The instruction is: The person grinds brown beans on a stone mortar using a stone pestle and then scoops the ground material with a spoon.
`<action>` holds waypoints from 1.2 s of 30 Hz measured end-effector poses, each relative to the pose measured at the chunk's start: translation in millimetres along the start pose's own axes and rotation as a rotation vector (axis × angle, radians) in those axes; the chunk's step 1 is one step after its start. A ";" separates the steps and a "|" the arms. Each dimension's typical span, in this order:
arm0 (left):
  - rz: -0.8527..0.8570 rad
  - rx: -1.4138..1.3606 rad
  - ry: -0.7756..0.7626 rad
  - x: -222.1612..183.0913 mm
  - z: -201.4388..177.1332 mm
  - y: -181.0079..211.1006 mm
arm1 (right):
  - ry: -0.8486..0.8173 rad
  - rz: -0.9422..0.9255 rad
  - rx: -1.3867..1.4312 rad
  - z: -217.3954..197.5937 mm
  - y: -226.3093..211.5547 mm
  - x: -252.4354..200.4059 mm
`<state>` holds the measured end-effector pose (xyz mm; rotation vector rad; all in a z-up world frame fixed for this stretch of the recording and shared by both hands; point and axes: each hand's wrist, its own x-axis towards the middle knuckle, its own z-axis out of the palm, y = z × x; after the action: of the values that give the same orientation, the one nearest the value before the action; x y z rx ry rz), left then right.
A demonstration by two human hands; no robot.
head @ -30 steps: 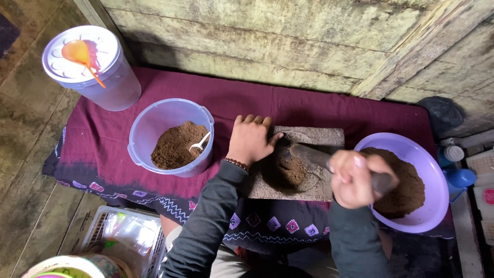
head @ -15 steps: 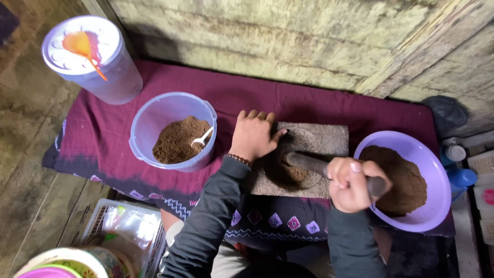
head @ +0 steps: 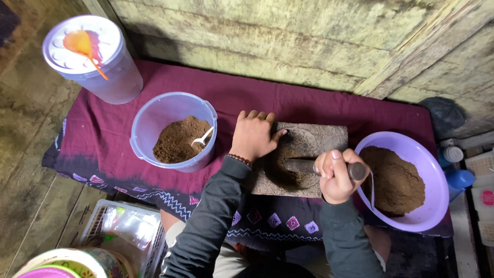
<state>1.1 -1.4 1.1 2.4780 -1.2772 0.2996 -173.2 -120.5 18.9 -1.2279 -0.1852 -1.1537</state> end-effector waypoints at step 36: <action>0.031 0.041 0.045 -2.1 -6.5 2.8 | -0.018 -0.093 -0.131 69.3 -108.7 6.6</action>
<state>-2.6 1.2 7.0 2.4729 -1.3049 0.3912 -222.3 -56.8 119.8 -1.3573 -0.1843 -1.2516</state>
